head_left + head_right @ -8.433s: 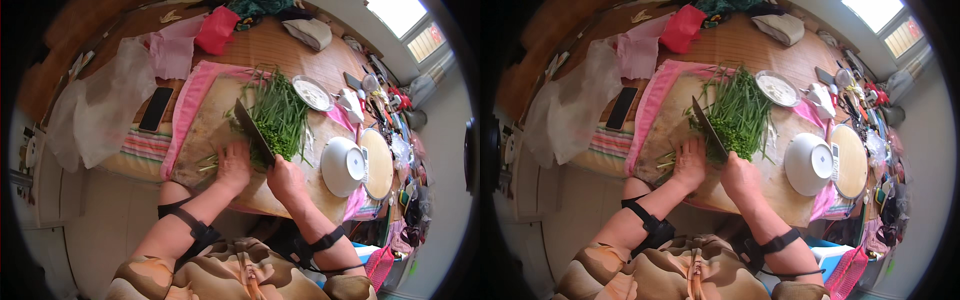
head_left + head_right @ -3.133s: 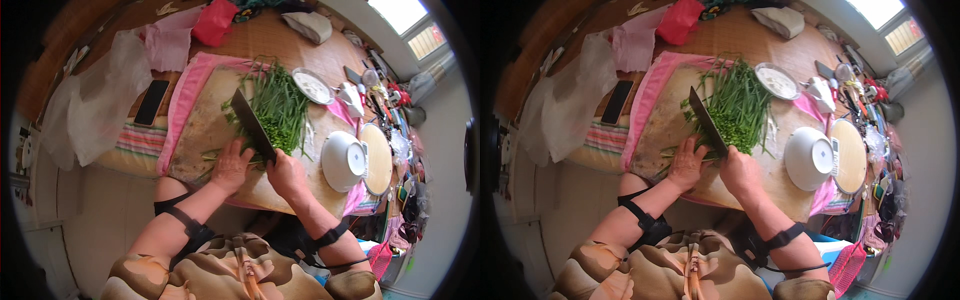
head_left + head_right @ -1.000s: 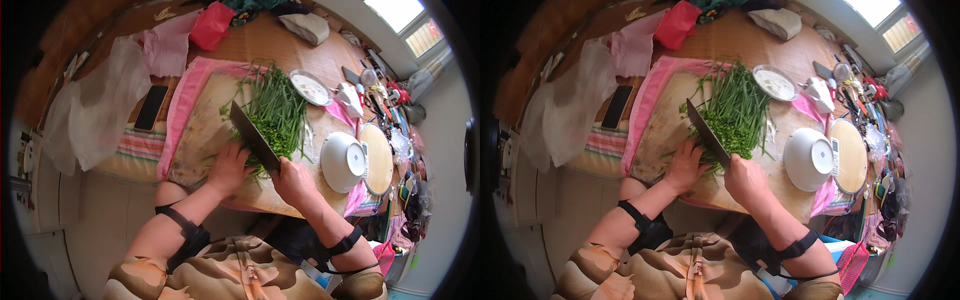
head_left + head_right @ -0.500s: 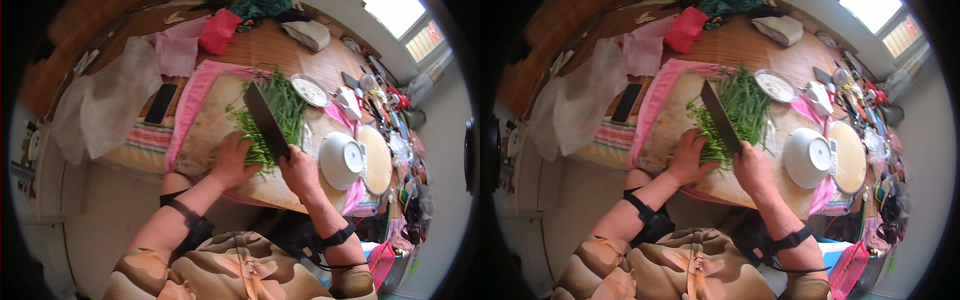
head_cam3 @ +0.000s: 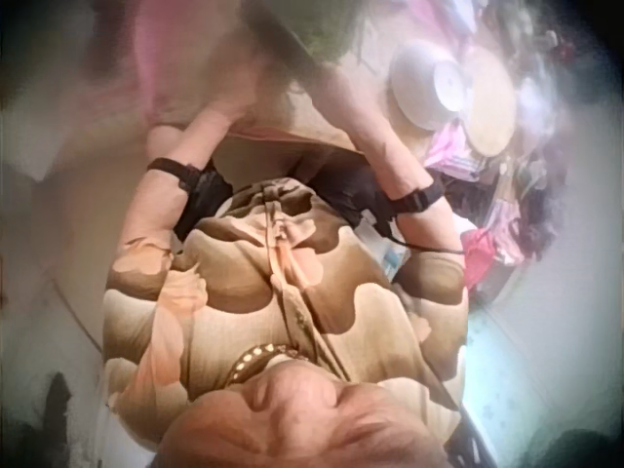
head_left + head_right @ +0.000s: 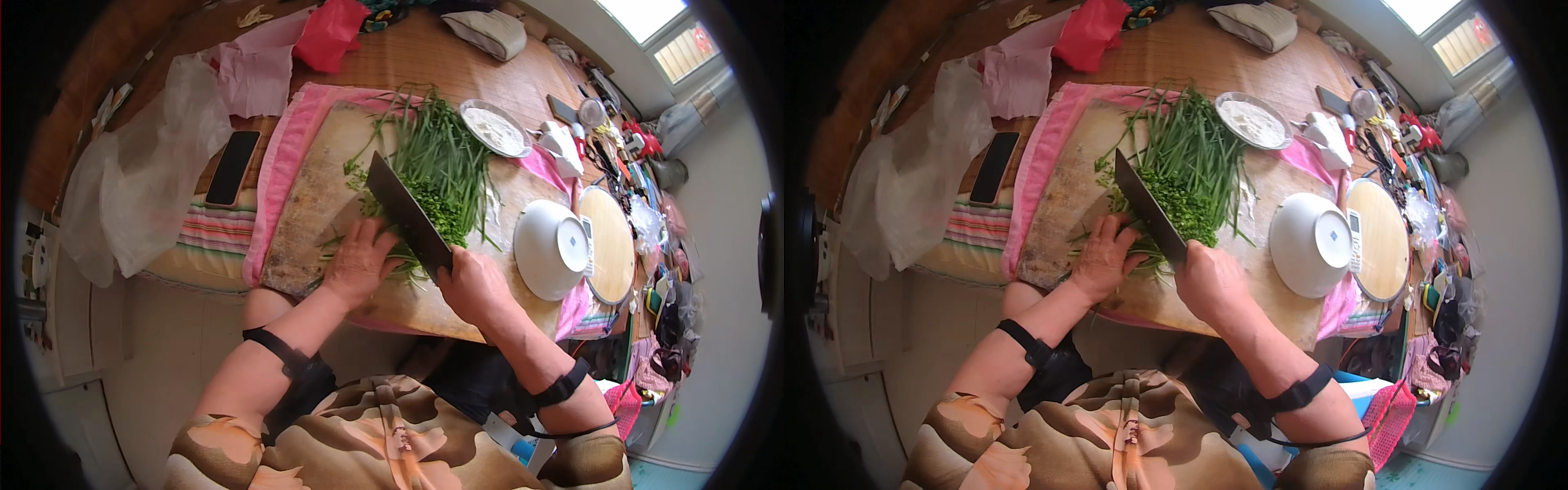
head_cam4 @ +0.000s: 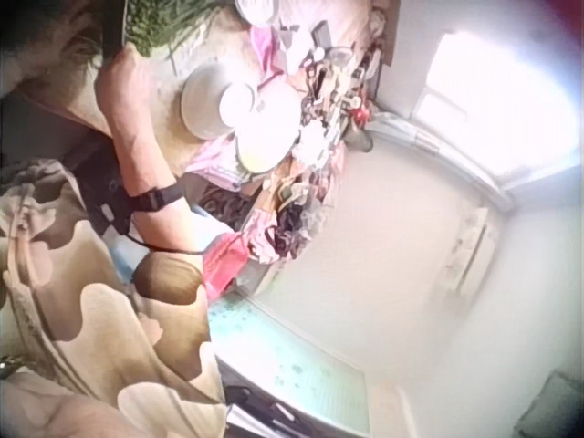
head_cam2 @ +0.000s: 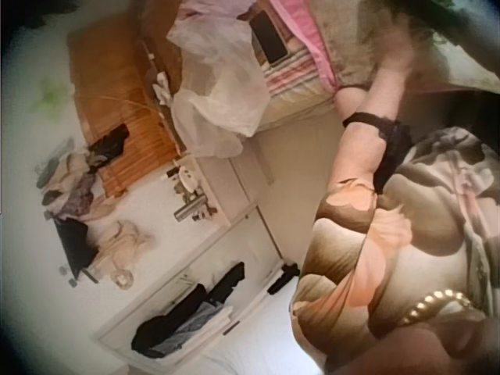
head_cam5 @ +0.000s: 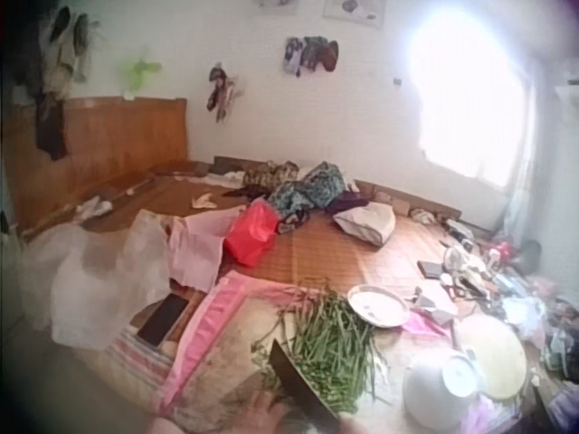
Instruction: The person picks up a bunch of green onions from a plastic bag, places them on a wooden cutting board, and finely chops them using a large knife.
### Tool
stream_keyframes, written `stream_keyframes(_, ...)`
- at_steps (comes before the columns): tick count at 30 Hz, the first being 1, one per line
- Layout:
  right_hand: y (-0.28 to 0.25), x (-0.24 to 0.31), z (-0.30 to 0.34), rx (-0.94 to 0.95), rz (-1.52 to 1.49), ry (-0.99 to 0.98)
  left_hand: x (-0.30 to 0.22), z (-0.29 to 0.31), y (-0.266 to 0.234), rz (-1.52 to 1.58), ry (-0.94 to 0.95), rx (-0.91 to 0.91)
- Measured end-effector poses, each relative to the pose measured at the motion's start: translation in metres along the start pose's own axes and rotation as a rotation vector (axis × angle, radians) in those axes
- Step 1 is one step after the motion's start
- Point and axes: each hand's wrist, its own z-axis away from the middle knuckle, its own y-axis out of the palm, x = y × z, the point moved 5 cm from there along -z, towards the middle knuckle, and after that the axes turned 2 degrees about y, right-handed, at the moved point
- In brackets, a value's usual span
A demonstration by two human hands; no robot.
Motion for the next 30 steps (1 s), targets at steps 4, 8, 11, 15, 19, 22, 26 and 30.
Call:
stream_keyframes(4, 0.012, 0.012, -0.010, -0.116, -0.003, 0.002, -0.002, -0.002, 0.000, 0.032, -0.035, 0.040)
stream_keyframes(8, 0.020, 0.016, -0.009, -0.194, -0.043, -0.011, 0.000, 0.003, 0.000, 0.005, -0.020, 0.005)
stream_keyframes(11, 0.003, -0.005, -0.008, -0.192, -0.048, 0.016, -0.009, -0.001, 0.005, 0.061, -0.017, -0.008)
stream_keyframes(15, -0.016, 0.001, 0.008, -0.299, -0.031, -0.026, -0.007, 0.006, -0.017, 0.128, -0.008, -0.136)
stream_keyframes(19, -0.024, 0.004, 0.024, -0.317, -0.018, -0.074, -0.016, 0.003, -0.016, 0.091, 0.052, -0.076)
stream_keyframes(22, -0.013, -0.001, 0.029, -0.180, -0.009, 0.006, -0.020, 0.003, -0.018, 0.021, 0.095, -0.063)
stream_keyframes(26, -0.005, -0.002, 0.030, -0.142, -0.027, -0.003, -0.015, 0.003, -0.007, 0.003, 0.039, 0.030)
stream_keyframes(30, -0.001, -0.004, 0.016, -0.069, -0.021, -0.022, -0.011, 0.004, -0.003, -0.018, 0.033, 0.018)
